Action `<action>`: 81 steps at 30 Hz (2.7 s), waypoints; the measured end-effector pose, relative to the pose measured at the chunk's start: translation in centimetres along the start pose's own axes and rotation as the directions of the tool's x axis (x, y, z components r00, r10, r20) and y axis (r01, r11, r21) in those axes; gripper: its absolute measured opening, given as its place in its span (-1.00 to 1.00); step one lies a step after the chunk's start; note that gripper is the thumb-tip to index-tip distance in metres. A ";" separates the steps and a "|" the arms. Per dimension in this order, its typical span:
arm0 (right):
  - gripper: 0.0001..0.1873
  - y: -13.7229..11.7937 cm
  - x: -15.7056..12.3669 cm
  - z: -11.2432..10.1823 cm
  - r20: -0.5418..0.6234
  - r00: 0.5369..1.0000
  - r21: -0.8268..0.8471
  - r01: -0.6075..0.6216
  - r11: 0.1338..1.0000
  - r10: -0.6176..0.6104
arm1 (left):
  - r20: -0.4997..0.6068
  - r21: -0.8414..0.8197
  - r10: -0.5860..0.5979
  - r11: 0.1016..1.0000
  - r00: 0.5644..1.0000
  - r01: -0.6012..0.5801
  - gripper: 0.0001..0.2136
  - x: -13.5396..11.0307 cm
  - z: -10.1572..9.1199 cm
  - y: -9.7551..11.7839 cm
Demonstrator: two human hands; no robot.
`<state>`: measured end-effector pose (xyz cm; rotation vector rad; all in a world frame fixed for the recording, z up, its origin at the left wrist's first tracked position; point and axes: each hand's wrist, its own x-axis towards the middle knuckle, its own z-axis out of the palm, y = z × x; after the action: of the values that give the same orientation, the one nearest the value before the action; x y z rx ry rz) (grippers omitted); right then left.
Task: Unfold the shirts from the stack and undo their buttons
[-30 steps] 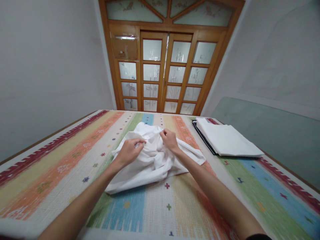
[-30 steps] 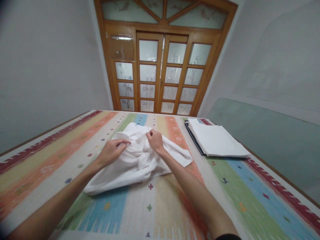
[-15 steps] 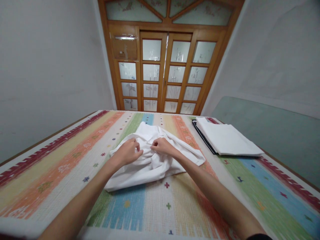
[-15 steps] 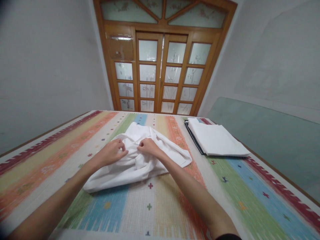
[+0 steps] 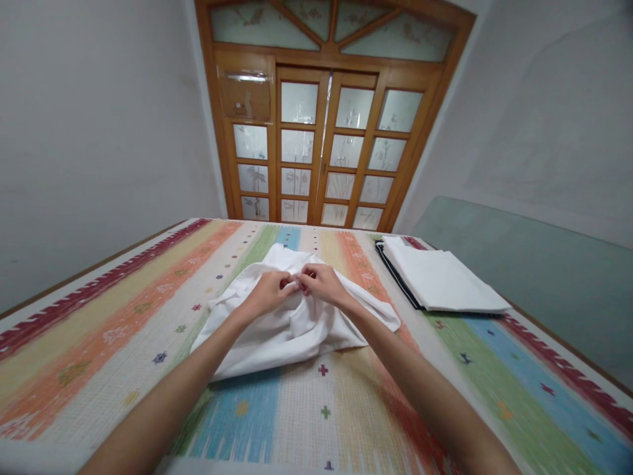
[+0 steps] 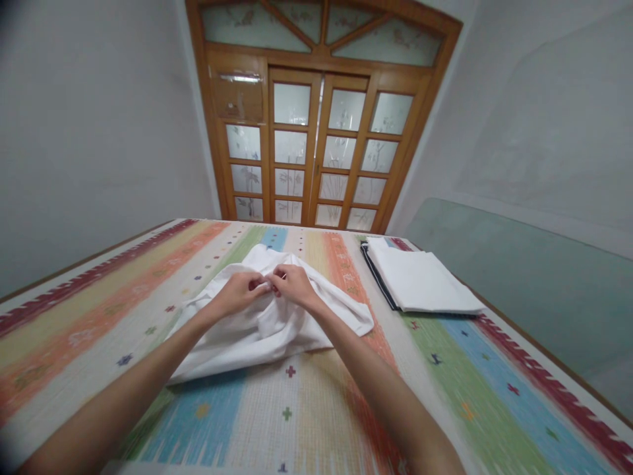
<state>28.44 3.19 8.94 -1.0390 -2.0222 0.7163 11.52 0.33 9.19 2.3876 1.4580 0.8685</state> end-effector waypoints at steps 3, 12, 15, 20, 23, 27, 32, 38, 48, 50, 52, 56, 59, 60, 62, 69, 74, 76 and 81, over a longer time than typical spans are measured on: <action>-0.77 -0.5 0.1 -0.1 -0.061 0.998 0.018 0.002 1.000 0.000 | -0.048 -0.104 0.012 0.994 0.999 -0.017 -0.69 0.1 -0.1 -0.1; -0.75 -0.9 0.8 0.6 -0.034 0.997 0.146 -0.064 0.987 0.070 | -0.134 -0.256 -0.015 0.966 0.991 -0.020 -0.71 -0.5 -1.1 0.0; -0.77 -0.7 0.3 1.5 -0.017 0.997 0.130 -0.071 0.989 0.074 | -0.111 -0.282 -0.023 0.959 0.994 -0.010 -0.70 -1.3 -0.8 -0.4; -0.79 -0.2 -1.1 3.0 -0.028 0.997 0.144 -0.065 0.987 0.070 | -0.064 -0.364 -0.077 0.930 0.995 0.049 -0.69 -2.3 0.1 -1.1; -0.78 0.1 -1.8 3.7 -0.074 0.994 0.136 -0.072 0.988 0.083 | -0.062 -0.381 -0.097 0.922 0.993 0.066 -0.69 -2.9 0.6 -1.1; -0.76 0.4 -2.2 4.3 -0.156 0.982 0.168 -0.076 0.983 0.103 | -0.100 -0.322 -0.092 0.945 0.991 0.055 -0.68 -3.5 1.0 -0.8; -0.75 0.4 -2.2 4.5 -0.136 0.979 0.313 -0.100 0.945 0.148 | -0.123 -0.269 -0.094 0.961 0.988 0.058 -0.69 -3.7 1.2 -0.7; -0.78 0.4 -2.6 4.3 -0.157 0.987 0.187 -0.003 0.982 0.033 | -0.181 -0.241 -0.126 0.967 0.975 0.080 -0.69 -3.8 1.3 -0.2; -0.81 0.6 -2.7 4.1 -0.181 0.962 -0.099 0.191 0.977 -0.206 | -0.164 -0.144 -0.049 0.989 0.985 0.025 -0.70 -3.9 1.6 -0.4; -0.84 0.8 -2.6 3.9 -0.129 0.964 -0.163 0.212 0.964 -0.233 | -0.145 -0.144 -0.031 0.990 0.989 0.010 -0.72 -3.8 1.5 -0.6; -0.88 1.0 -2.4 3.7 -0.060 0.963 -0.258 0.241 0.936 -0.264 | -0.111 -0.127 -0.014 0.992 0.994 -0.001 -0.74 -3.7 1.4 -0.9; -0.93 1.4 -1.8 3.5 0.026 0.952 -0.396 0.290 0.871 -0.305 | -0.051 -0.075 -0.005 0.997 0.999 0.001 -0.74 -3.6 1.1 -0.8; -0.92 1.8 -1.1 3.2 0.006 0.951 -0.420 0.283 0.862 -0.310 | 0.033 -0.080 0.047 0.996 0.998 -0.045 -0.74 -3.9 0.8 0.0; -0.91 2.0 -0.9 3.0 -0.016 0.952 -0.411 0.274 0.870 -0.307 | 0.071 -0.090 0.073 0.994 0.995 -0.066 -0.74 -4.1 0.7 0.2; -0.90 2.3 -0.3 2.2 -0.085 0.954 -0.371 0.236 0.898 -0.286 | 0.121 -0.102 0.104 0.991 0.987 -0.092 -0.73 -4.4 0.4 0.5; -0.88 1.5 3.2 -3.0 -0.502 0.864 -0.041 0.012 0.999 -0.031 | -0.253 -0.114 -0.049 0.993 0.966 0.020 -0.74 -3.2 -3.3 -0.7; -0.83 -0.1 4.8 -3.6 -0.499 0.859 0.413 0.125 0.902 0.110 | -0.529 -0.157 -0.171 0.982 0.831 0.102 -0.72 -1.7 -6.5 -0.3; -0.77 -0.4 4.1 -2.2 -0.281 0.959 0.416 0.099 0.904 0.025 | -0.497 -0.158 -0.152 0.984 0.854 0.083 -0.74 -1.7 -7.0 -0.1; -0.69 -0.1 1.2 1.1 0.096 0.981 0.107 0.156 0.982 -0.166 | -0.338 -0.156 -0.127 0.985 0.932 0.077 -0.72 -2.7 -5.8 -0.8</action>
<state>27.00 3.98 8.79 -0.7851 -2.1094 0.7904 6.63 -2.30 12.50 2.1111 1.5634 1.3720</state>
